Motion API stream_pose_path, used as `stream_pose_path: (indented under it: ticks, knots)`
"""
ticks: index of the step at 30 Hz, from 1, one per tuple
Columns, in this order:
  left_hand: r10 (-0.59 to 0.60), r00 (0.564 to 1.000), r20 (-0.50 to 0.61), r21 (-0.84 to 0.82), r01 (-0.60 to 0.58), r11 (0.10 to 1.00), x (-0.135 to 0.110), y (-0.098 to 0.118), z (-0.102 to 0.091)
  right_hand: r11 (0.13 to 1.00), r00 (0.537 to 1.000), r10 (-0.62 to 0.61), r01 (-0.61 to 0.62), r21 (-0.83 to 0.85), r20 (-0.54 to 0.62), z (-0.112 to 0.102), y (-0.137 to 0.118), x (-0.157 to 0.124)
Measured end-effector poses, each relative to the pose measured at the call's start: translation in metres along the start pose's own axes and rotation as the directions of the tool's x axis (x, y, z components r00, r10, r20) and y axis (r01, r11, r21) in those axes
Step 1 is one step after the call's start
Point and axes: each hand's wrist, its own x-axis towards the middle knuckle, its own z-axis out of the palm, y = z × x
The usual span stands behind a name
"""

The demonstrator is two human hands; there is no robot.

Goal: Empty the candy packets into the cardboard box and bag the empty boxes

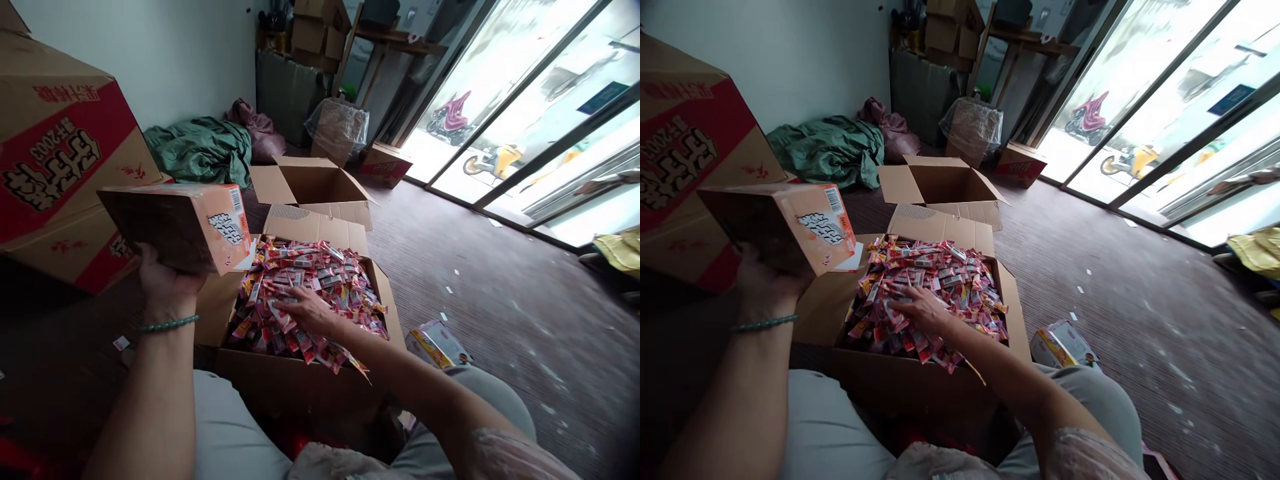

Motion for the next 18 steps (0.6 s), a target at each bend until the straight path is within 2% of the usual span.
stream_pose_path:
  ticks: [2,3,8,10,12,15,18]
  knots:
    - [-0.003,1.000,-0.003,0.002,0.003,1.000,-0.002,0.002,0.000,0.998,0.985,0.056,-0.053,-0.023,0.160,0.012,-0.011,-0.010]
    - [0.000,1.000,-0.011,0.004,0.000,1.000,-0.002,0.002,0.000,0.996,0.977,0.082,-0.076,-0.037,0.195,0.013,-0.014,-0.017]
    - [0.004,1.000,-0.010,0.054,-0.003,0.999,-0.004,-0.003,0.002,0.988,0.980,0.136,-0.124,-0.088,0.144,0.001,-0.009,-0.063]
    - [-0.019,1.000,-0.017,0.062,0.020,0.998,-0.006,-0.008,0.006,0.986,0.978,0.146,-0.131,-0.107,0.146,0.008,0.000,-0.072]
    - [-0.043,0.997,-0.071,0.046,0.046,0.998,-0.007,-0.012,0.008,0.989,0.977,0.117,-0.099,-0.109,0.177,0.027,0.009,-0.071]
    - [-0.047,0.993,-0.112,0.034,0.051,0.998,-0.004,-0.016,0.006,0.995,0.973,0.052,-0.032,-0.092,0.224,0.067,0.020,-0.057]
    - [-0.039,0.998,-0.056,0.017,0.040,0.999,0.005,-0.018,-0.001,0.997,0.968,0.046,-0.029,-0.073,0.248,0.103,0.029,-0.046]
